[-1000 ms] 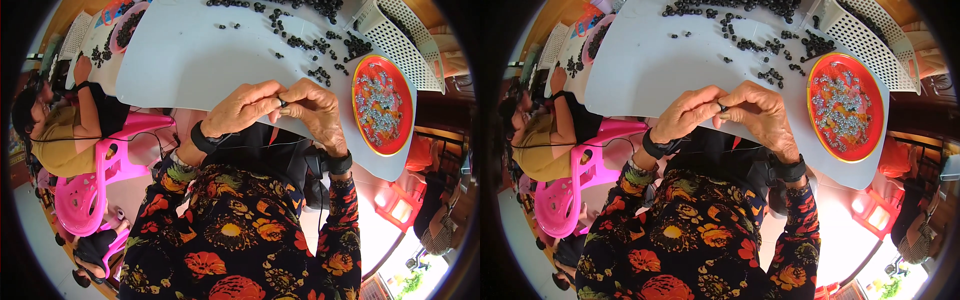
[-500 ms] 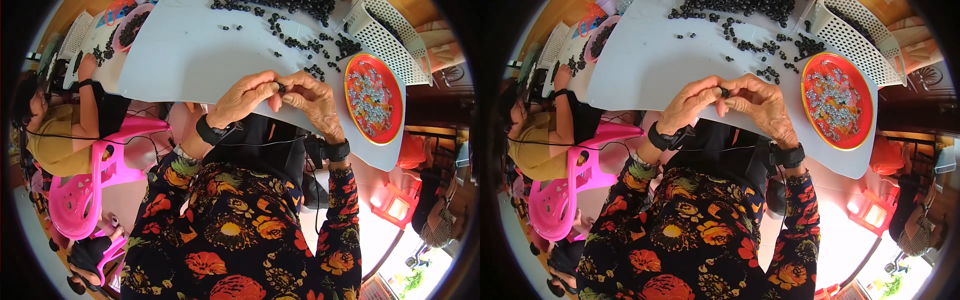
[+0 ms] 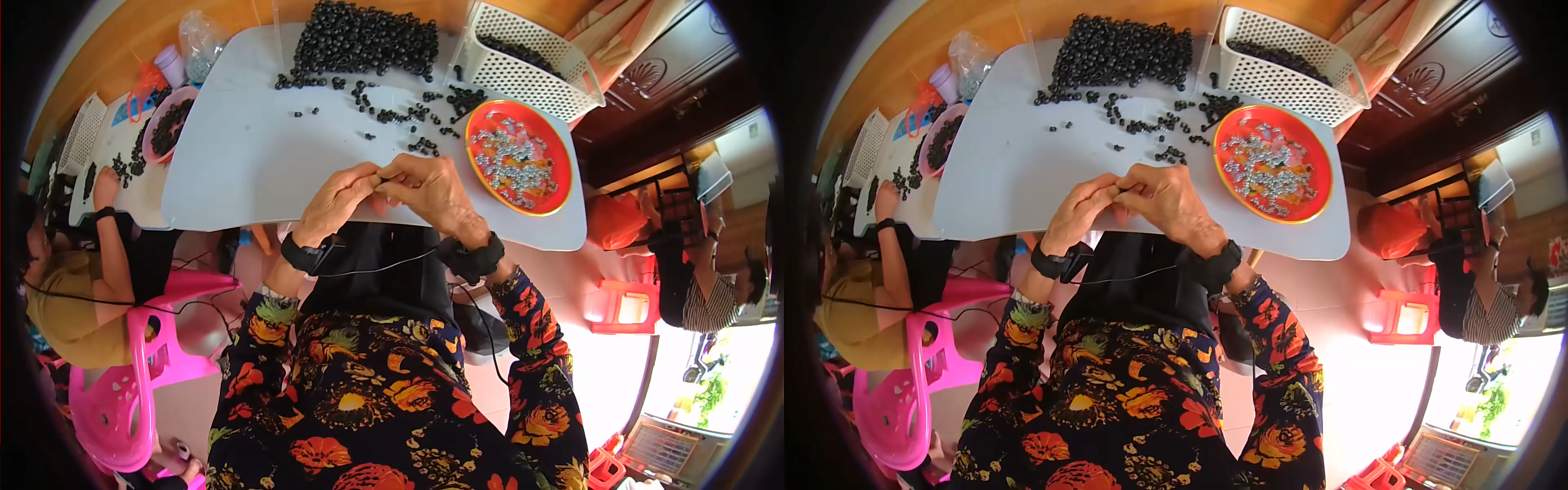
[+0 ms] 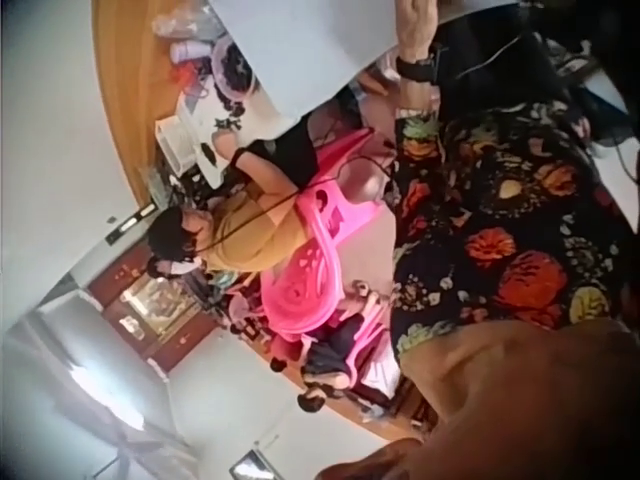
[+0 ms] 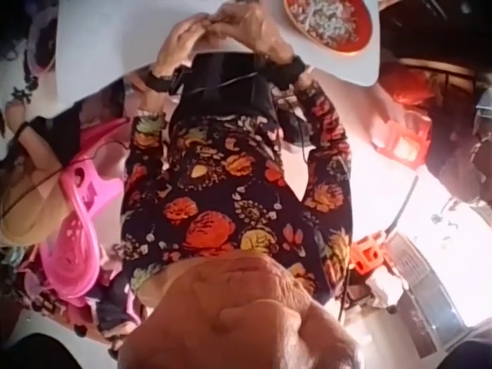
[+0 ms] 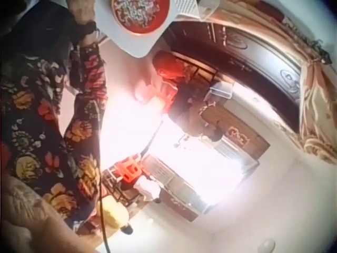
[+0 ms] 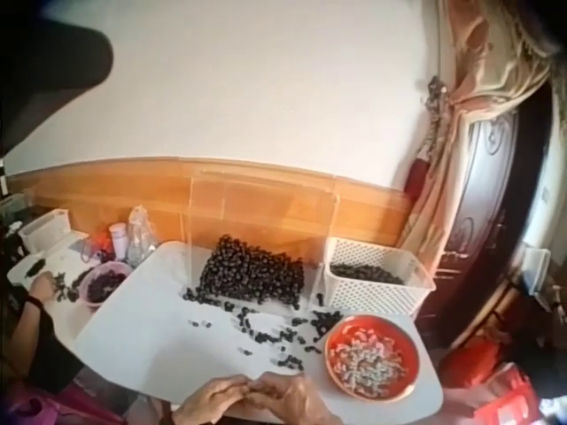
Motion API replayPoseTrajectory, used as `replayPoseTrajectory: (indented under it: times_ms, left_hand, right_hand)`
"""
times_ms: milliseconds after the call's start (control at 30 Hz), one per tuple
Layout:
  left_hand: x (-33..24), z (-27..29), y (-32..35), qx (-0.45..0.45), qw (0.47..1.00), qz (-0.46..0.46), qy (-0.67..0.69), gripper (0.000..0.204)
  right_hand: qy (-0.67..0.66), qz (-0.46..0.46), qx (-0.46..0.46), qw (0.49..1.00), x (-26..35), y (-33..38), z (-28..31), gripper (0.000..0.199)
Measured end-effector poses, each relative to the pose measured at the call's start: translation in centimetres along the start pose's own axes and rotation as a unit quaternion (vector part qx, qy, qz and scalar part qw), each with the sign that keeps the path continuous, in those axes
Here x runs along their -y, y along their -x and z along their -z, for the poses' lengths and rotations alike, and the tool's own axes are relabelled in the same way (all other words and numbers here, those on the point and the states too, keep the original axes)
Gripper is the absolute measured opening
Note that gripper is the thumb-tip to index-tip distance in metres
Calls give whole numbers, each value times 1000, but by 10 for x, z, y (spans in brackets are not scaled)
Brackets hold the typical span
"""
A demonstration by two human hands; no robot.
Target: The person picks up a black plastic part and a small metal component by hand, fits the metal component into the black part, and places the assembled unit onto the table, repeating the process several times.
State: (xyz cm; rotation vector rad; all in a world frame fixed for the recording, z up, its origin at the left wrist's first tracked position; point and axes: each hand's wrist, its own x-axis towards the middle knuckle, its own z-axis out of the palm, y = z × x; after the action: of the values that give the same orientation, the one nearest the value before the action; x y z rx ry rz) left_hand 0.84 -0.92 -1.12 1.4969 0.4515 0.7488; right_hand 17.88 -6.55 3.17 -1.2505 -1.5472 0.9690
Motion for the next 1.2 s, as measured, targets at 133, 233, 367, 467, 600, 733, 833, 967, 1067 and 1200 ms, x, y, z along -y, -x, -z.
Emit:
replayPoseTrajectory:
  times_ms: [133,233,367,467,600,733,833,967,1067,1200]
  left_hand:
    - [-9,-1,5,-4,999,35,11,26]
    - [1,1,6,-41,999,27,18,27]
    - [3,-2,2,-50,998,-5,32,27]
    - [8,0,6,-55,997,-18,53,27]
    - [6,0,7,-82,996,-7,26,26]
    - [3,0,7,-96,995,-6,-1,24]
    - [3,0,7,-92,996,-8,-4,24]
    - [3,-1,8,-102,995,-6,9,24]
    - [3,-1,7,-101,995,-11,9,24]
    - [1,-2,9,-100,995,2,9,24]
  right_hand:
    - [139,24,11,990,2,-4,10,12]
    - [182,41,-57,981,1,-17,46,13]
    - [201,24,-214,956,3,-59,154,19]
    - [209,-39,-295,931,18,-82,186,25]
    - [177,-39,-194,964,4,-71,123,20]
    - [275,7,-97,957,-17,-69,64,16]
    - [363,82,-62,926,-29,-78,56,16]
    - [453,83,-29,887,-36,-89,48,17]
    - [518,50,-16,854,-38,-94,44,18]
    - [515,52,-13,856,-31,-91,42,16]
